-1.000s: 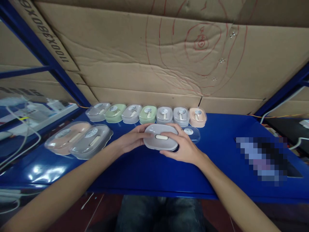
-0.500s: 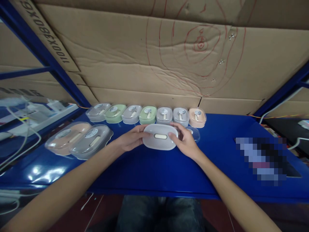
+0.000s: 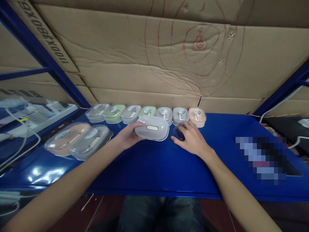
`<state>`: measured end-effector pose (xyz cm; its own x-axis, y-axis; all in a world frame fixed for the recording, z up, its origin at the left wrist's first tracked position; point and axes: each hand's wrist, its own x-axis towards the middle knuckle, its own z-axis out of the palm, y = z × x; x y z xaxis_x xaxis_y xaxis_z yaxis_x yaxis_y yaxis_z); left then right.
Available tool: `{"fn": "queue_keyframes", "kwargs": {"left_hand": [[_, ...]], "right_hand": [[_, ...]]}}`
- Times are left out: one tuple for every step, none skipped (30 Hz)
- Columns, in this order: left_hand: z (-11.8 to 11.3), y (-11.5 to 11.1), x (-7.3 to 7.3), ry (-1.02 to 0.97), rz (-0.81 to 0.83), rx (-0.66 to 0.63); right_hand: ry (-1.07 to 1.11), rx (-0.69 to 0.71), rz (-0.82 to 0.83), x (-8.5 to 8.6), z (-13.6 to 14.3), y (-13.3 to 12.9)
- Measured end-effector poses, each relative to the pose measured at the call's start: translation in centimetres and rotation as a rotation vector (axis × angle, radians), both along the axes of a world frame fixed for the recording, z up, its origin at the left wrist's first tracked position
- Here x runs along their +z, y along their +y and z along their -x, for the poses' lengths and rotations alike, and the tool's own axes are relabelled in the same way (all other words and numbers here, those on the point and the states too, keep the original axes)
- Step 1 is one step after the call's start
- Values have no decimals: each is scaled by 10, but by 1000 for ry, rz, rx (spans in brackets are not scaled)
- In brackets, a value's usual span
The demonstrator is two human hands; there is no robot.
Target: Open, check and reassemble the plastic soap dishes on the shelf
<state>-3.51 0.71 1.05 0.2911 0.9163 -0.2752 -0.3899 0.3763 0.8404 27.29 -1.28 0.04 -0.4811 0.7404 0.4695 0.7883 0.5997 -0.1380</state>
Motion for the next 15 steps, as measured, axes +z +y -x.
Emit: {"fn": "queue_keyframes", "kwargs": {"left_hand": [[0, 0, 0, 4, 18, 15], [-1, 1, 0, 8, 31, 27], [-1, 1, 0, 11, 40, 36], [-2, 1, -1, 15, 45, 39], [-2, 1, 0, 18, 48, 42], [-3, 1, 0, 23, 51, 50], [-3, 1, 1, 29, 56, 65], [-3, 1, 1, 36, 64, 83], [-4, 1, 2, 39, 72, 103], [-4, 1, 3, 38, 79, 121], [-3, 1, 3, 34, 83, 137], [-3, 2, 3, 26, 82, 148], [-2, 2, 2, 17, 74, 156], [-1, 3, 1, 10, 59, 162], [0, 4, 0, 6, 41, 168]], "right_hand": [[-41, -3, 2, 0, -1, 0], [-64, 7, 12, 0, -1, 0], [-71, 25, 26, 0, -1, -1], [-71, 45, 38, 1, 0, -2], [-69, 63, 50, 2, 0, -3], [-67, 77, 59, 2, 1, -5], [-69, 85, 63, 2, 1, -5], [-72, 88, 65, 2, 1, -6], [-74, 89, 67, 1, 1, -6], [-74, 92, 75, 0, 1, -6], [-69, 95, 88, -1, 1, -6], [-59, 97, 105, -2, 0, -6], [-42, 99, 126, -3, 0, -5], [-17, 100, 149, -4, 0, -5], [18, 103, 170, -4, 0, -5]]}}
